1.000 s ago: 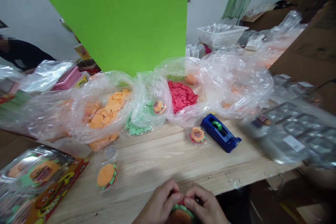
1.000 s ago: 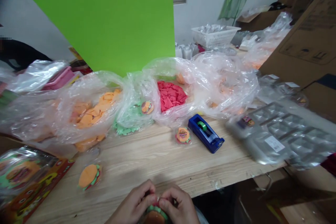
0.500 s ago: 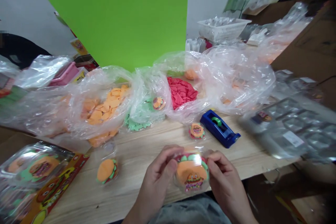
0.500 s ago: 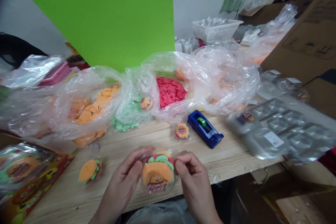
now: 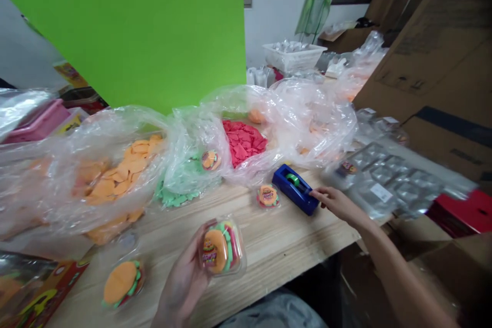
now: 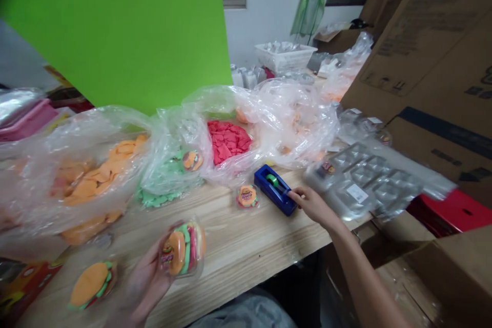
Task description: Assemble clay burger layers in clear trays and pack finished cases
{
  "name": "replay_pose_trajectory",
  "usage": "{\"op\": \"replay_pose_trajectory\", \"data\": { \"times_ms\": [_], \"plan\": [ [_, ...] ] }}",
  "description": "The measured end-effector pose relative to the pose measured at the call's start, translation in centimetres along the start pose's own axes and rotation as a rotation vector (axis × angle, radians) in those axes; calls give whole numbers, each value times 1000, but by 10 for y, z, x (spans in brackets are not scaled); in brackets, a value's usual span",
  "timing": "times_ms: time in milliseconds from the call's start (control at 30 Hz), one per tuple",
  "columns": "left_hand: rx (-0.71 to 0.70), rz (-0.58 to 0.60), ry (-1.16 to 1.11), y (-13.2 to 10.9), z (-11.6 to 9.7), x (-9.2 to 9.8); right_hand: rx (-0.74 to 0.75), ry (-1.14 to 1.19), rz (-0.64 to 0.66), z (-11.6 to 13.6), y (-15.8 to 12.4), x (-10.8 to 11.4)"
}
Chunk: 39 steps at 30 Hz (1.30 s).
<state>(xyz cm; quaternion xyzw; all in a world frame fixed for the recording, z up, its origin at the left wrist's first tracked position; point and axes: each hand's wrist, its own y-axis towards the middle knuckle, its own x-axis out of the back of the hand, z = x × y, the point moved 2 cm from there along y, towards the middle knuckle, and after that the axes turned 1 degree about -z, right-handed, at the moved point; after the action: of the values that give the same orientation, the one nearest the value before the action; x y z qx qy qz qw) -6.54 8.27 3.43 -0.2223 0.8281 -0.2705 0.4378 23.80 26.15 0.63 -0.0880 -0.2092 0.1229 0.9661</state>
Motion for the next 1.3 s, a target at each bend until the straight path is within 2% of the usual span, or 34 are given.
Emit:
{"op": "replay_pose_trajectory", "data": {
  "times_ms": [133,267,367,467,533,633,700,800,900,967,1000,1100,1300],
  "plan": [
    [-7,-67,-14,1,3,6,-56,140,130,4,-4,1],
    [19,-147,9,9,0,17,-62,282,137,-9,-27,15],
    [84,-189,-14,14,-4,22,-51,267,59,-28,-35,11],
    [78,-182,-31,16,-7,16,-54,186,-53,-45,-27,-2],
    [57,-147,-29,17,-7,7,-71,125,-129,-51,-20,-8],
    [30,-29,-48,15,-6,-9,-86,57,-214,-48,-23,-9],
    [22,38,-71,12,-6,-20,-69,53,-213,-37,-37,-15],
    [22,103,-79,2,-6,-36,-5,121,-132,-5,-74,-39],
    [-9,214,-46,-9,-7,-56,99,340,7,42,-115,-73],
    [-86,272,-30,-17,-7,-70,198,454,165,76,-136,-95],
    [-132,284,-21,-22,-7,-75,251,495,200,91,-143,-104],
    [-271,282,1,-36,-5,-85,352,524,187,121,-148,-122],
    [-512,304,29,-48,-6,-83,142,456,86,127,-130,-140]
  ]
}}
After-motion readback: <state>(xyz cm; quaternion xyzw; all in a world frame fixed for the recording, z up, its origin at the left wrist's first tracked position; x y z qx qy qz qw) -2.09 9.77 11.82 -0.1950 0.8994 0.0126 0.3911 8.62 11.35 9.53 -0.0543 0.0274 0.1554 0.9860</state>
